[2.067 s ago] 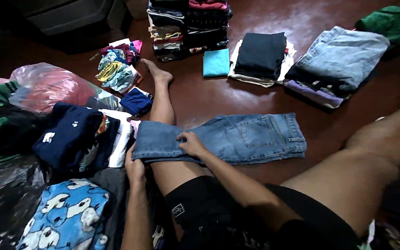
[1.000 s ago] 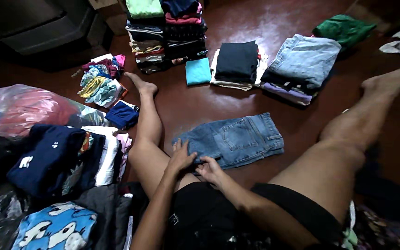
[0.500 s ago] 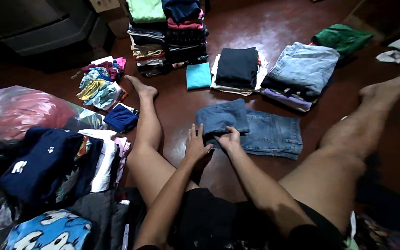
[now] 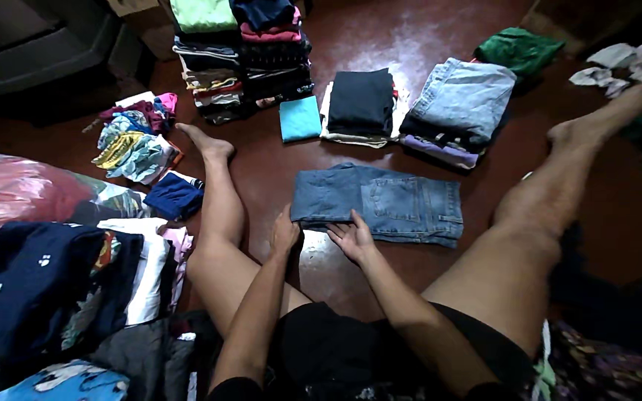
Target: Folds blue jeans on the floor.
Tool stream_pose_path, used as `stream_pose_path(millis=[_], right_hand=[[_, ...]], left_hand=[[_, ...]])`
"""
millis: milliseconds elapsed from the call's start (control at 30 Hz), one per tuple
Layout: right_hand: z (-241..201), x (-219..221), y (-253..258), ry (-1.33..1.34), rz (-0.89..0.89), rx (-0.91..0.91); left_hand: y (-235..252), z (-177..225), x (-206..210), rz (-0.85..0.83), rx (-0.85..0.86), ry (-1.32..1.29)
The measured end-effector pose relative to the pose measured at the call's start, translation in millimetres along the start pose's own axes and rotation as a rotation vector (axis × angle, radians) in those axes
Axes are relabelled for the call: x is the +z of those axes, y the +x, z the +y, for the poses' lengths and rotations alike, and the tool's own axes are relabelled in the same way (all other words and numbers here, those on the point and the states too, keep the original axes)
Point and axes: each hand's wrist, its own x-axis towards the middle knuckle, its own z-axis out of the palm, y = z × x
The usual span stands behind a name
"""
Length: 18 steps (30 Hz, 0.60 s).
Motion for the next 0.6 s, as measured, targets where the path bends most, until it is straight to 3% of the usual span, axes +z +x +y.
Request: stream_pose_path(millis=[133, 233, 333, 467, 533, 600], right_hand=[[-6, 2, 4, -0.259, 0.028, 0.06], [-3, 2, 4, -0.258, 0.011, 0.082], [2, 5, 6, -0.19, -0.006, 0.094], [4, 1, 8, -0.203, -0.056, 0.091], [4, 1, -1, -0.298, 0.02, 0.077], [5, 3, -14, -0.475, 0.073, 0.061]], left_hand=[[-7, 10, -2, 0.102, 0.098, 0.003], [-11, 13, 2, 0.081, 0.199, 0.045], [-7, 15, 9, 0.083, 0.184, 0.055], [0, 16, 10, 0.23, 0.24, 0.057], [0, 13, 12, 0.28, 0.247, 0.083], [-3, 8, 9, 0.212, 0.191, 0.135]])
